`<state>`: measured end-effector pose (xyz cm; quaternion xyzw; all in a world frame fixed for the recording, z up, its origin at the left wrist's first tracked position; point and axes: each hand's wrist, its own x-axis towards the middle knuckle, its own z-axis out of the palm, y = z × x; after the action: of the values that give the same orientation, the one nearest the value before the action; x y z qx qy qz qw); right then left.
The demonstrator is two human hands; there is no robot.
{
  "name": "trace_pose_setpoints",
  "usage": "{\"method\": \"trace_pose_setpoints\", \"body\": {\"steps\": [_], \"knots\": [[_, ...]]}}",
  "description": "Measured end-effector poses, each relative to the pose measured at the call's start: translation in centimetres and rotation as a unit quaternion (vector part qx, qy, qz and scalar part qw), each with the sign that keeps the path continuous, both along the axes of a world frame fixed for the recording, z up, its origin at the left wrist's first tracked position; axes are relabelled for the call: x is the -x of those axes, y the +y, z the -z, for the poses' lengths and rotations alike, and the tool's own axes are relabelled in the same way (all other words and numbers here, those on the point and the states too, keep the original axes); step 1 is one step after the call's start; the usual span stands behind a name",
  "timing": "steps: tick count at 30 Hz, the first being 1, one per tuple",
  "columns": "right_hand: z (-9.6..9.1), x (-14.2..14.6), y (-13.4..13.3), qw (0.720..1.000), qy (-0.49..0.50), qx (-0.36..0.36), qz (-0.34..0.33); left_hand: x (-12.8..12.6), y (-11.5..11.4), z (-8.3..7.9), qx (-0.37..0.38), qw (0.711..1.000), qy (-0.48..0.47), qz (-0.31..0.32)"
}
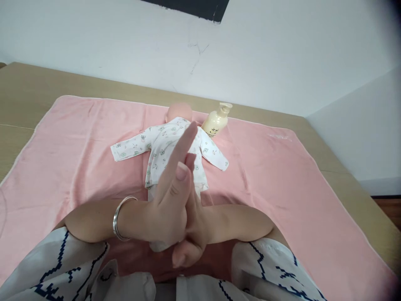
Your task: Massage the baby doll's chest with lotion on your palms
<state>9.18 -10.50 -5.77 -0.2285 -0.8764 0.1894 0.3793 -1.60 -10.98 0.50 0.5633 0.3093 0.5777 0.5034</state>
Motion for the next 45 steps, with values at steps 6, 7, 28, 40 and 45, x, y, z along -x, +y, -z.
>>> {"method": "trace_pose_setpoints", "body": {"steps": [6,7,28,40,45], "knots": [[-2.2,0.6,1.2,0.997,0.029,-0.022,-0.074,0.6,3.4,-1.8,-0.010,0.995,-0.071,-0.066],[-2.4,0.6,1.3,0.997,0.027,-0.016,-0.075,0.8,3.9,-1.9,-0.005,0.995,-0.072,-0.070],[1.6,-3.1,15.6,0.960,-0.228,0.016,0.160,0.3,14.5,10.1,-0.009,0.969,0.101,-0.224],[1.1,-1.9,12.9,0.947,-0.292,-0.018,0.134,0.1,13.5,10.3,-0.029,0.963,0.113,-0.243],[1.4,-2.7,14.2,0.923,-0.249,0.050,0.288,0.2,14.0,11.2,-0.084,0.951,0.133,-0.266]]}}
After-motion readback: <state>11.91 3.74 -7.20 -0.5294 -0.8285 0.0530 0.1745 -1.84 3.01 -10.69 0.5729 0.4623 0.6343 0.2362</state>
